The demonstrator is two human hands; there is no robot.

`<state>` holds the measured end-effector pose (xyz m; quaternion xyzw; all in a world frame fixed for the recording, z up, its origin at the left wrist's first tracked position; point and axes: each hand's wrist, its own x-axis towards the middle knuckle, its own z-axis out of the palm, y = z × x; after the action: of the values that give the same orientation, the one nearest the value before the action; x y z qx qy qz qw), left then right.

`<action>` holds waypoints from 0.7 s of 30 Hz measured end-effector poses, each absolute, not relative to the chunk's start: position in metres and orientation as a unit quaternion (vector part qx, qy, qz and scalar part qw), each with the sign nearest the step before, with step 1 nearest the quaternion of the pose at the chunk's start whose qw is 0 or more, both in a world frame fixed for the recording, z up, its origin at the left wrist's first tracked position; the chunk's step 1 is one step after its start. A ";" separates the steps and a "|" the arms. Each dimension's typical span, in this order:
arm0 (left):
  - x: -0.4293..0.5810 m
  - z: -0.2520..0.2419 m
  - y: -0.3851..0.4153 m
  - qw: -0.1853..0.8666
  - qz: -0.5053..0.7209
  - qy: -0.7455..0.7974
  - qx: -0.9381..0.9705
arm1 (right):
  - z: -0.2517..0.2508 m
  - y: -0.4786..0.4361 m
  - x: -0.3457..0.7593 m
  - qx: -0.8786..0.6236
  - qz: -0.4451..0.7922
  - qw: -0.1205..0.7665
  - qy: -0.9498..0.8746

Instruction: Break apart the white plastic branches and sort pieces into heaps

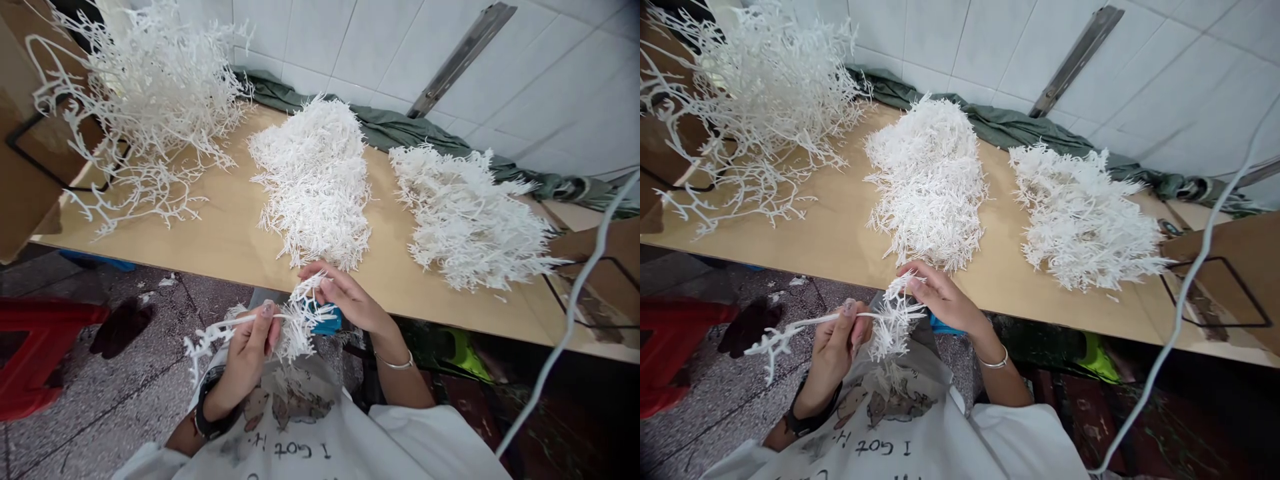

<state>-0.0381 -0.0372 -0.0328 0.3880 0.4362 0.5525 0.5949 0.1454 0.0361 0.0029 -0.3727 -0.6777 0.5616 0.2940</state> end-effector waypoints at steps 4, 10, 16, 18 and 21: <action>-0.038 -0.033 -0.038 0.603 0.528 0.443 0.401 | -0.001 0.037 0.138 -0.354 0.565 0.318 -0.674; -0.038 -0.034 -0.046 0.626 0.479 0.437 0.432 | -0.001 0.043 0.143 -0.379 0.491 0.381 -0.686; -0.032 -0.035 -0.053 0.615 0.482 0.419 0.462 | -0.002 0.050 0.160 -0.435 0.454 0.488 -0.605; -0.029 -0.033 -0.055 0.594 0.480 0.419 0.491 | 0.001 0.050 0.165 -0.454 0.426 0.490 -0.610; -0.033 -0.030 -0.063 0.590 0.491 0.433 0.472 | 0.015 0.056 0.187 -0.474 0.421 0.516 -0.576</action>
<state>-0.0332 -0.0628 -0.0300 0.4722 0.4326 0.4914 0.5902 0.1872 0.0564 0.0147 -0.4735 -0.5758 0.4215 0.5163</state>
